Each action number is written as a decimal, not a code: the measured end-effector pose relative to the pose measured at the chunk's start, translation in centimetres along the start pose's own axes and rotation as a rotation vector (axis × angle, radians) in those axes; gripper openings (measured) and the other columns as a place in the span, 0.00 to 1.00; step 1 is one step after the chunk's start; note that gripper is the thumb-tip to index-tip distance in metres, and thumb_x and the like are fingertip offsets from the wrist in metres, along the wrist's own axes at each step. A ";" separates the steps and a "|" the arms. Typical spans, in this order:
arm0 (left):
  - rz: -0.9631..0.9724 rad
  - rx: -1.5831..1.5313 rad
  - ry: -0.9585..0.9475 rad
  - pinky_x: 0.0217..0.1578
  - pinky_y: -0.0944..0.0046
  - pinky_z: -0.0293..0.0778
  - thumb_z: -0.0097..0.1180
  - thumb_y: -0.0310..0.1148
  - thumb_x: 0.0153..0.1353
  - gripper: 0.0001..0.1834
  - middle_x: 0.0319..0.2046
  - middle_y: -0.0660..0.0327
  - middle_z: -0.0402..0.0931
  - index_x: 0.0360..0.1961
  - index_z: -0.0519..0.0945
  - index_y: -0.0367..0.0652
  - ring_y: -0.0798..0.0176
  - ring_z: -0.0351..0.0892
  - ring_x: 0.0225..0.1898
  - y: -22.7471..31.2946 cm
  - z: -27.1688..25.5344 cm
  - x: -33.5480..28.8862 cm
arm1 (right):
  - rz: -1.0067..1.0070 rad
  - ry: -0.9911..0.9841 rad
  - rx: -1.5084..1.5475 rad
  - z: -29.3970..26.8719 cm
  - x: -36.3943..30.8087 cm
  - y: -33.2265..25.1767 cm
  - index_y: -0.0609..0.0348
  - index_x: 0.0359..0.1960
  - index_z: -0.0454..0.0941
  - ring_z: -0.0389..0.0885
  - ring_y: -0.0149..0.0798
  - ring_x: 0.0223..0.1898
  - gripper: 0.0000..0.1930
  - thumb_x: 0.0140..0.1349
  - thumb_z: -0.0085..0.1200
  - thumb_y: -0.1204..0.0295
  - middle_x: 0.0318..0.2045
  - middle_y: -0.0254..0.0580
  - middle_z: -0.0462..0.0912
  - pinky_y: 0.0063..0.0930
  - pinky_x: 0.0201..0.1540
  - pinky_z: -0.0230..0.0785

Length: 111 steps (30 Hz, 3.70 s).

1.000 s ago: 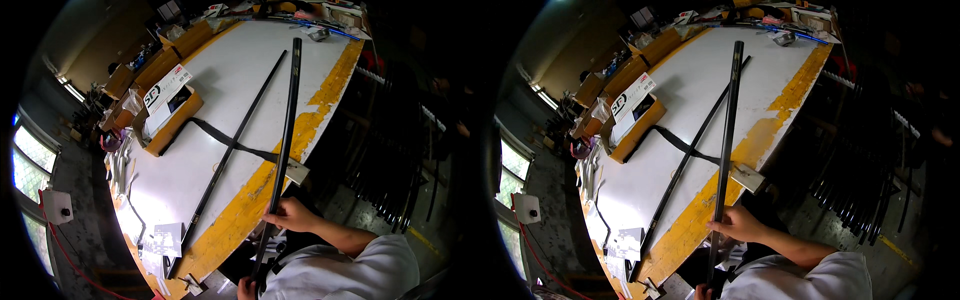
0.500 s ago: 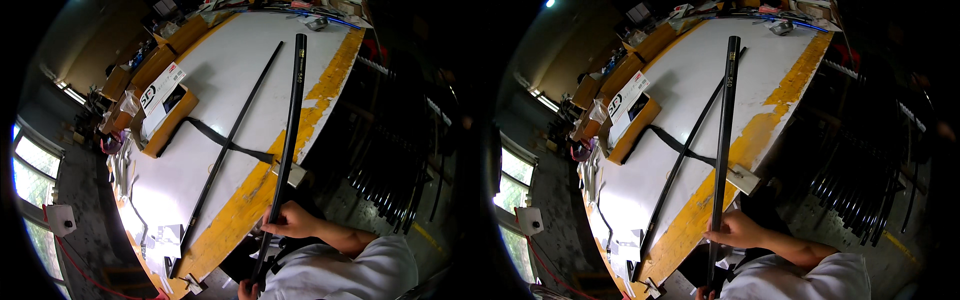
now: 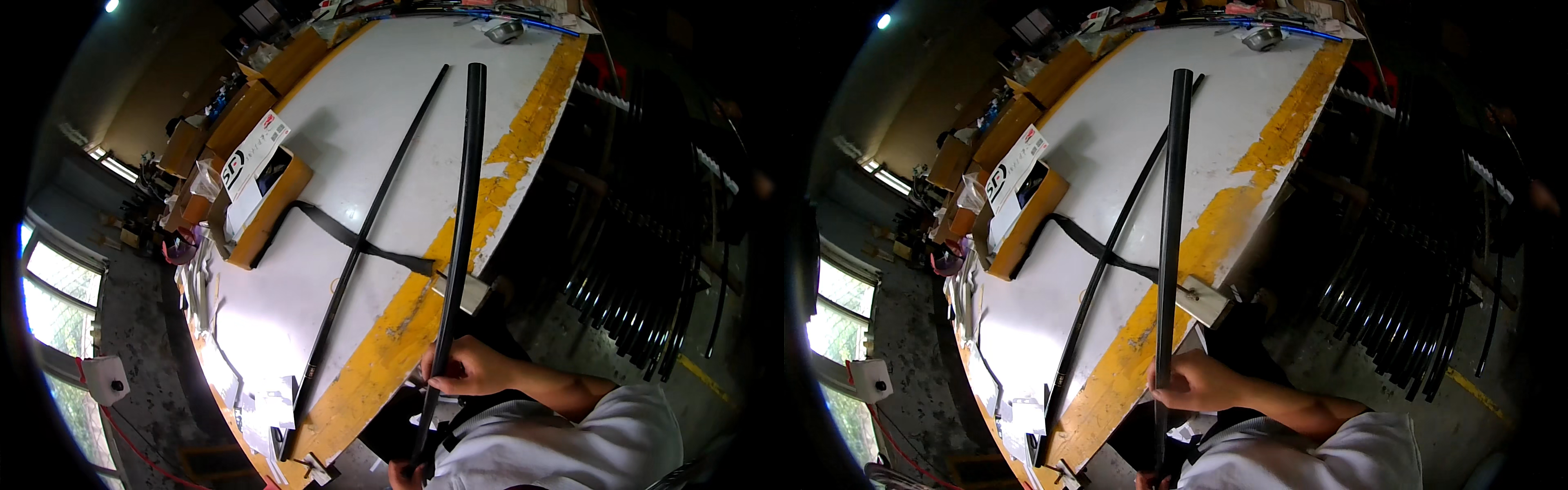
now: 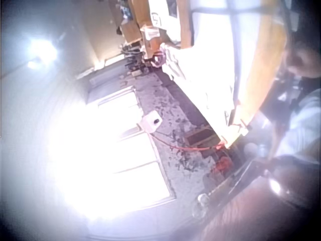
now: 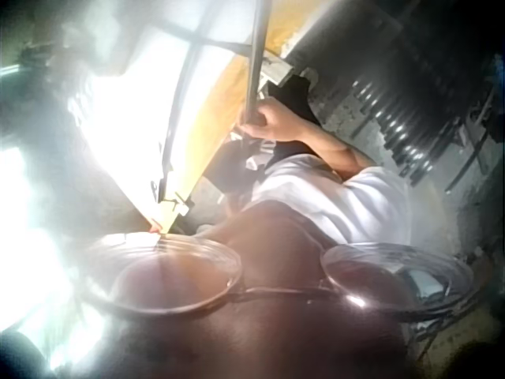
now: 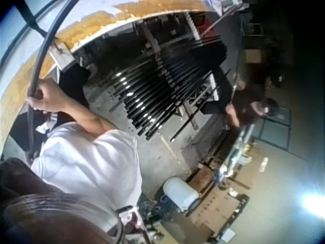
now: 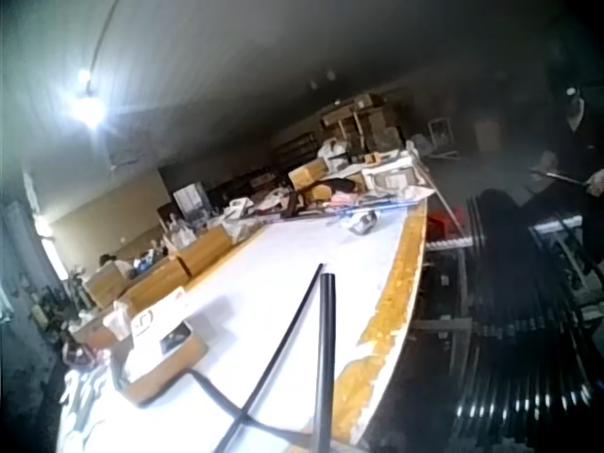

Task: The person labels long black rods. They peel individual stickers from a sheet and apply them to the ends of the rods, smoothing the label down with their fingers before setting each rod aside.

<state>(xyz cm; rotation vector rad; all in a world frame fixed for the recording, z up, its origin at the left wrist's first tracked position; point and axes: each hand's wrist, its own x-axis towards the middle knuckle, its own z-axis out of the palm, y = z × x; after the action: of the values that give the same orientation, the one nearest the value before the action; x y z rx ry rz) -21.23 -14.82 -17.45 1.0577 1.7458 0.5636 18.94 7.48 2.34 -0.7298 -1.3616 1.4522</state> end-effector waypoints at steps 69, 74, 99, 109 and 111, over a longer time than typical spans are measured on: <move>0.338 0.620 0.082 0.29 0.54 0.72 0.64 0.34 0.52 0.19 0.31 0.55 0.79 0.46 0.77 0.48 0.49 0.79 0.30 23.7 1.7 -5.5 | 0.192 0.803 0.086 -10.2 0.0 -0.4 0.56 0.41 0.71 0.74 0.30 0.16 0.12 0.62 0.57 0.64 0.24 0.39 0.79 0.24 0.13 0.65; 0.253 0.682 -0.139 0.31 0.58 0.75 0.63 0.41 0.55 0.19 0.31 0.57 0.81 0.45 0.77 0.47 0.52 0.81 0.31 22.3 2.5 -4.4 | 0.180 0.710 0.053 -6.0 0.3 -0.2 0.55 0.42 0.66 0.74 0.33 0.12 0.12 0.64 0.55 0.66 0.22 0.42 0.77 0.24 0.10 0.66; 0.501 -0.315 -0.764 0.47 0.61 0.73 0.65 0.39 0.58 0.44 0.52 0.50 0.70 0.66 0.52 0.32 0.60 0.78 0.44 33.5 7.2 0.3 | 0.000 0.260 -0.138 2.9 -0.5 -3.1 0.57 0.26 0.66 0.72 0.20 0.13 0.15 0.58 0.65 0.70 0.12 0.30 0.72 0.17 0.15 0.59; 0.317 -0.319 -0.614 0.34 0.69 0.75 0.56 0.31 0.65 0.20 0.37 0.57 0.74 0.53 0.65 0.33 0.68 0.78 0.31 30.5 6.6 -0.3 | 0.131 0.177 -0.094 2.5 0.3 -2.6 0.59 0.29 0.72 0.74 0.23 0.16 0.14 0.58 0.65 0.66 0.14 0.32 0.74 0.20 0.19 0.64; 0.287 -0.363 -0.615 0.33 0.69 0.75 0.54 0.31 0.66 0.17 0.36 0.57 0.74 0.50 0.66 0.33 0.68 0.78 0.30 30.9 6.6 -0.5 | 0.084 0.184 -0.091 2.7 0.5 -2.4 0.58 0.28 0.70 0.73 0.21 0.14 0.13 0.59 0.63 0.68 0.13 0.30 0.73 0.16 0.16 0.62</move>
<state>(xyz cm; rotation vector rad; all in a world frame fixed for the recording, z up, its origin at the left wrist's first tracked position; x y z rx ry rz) -2.88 0.04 3.58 1.0789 0.9247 0.6209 16.90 6.71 5.30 -0.9655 -1.2743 1.3581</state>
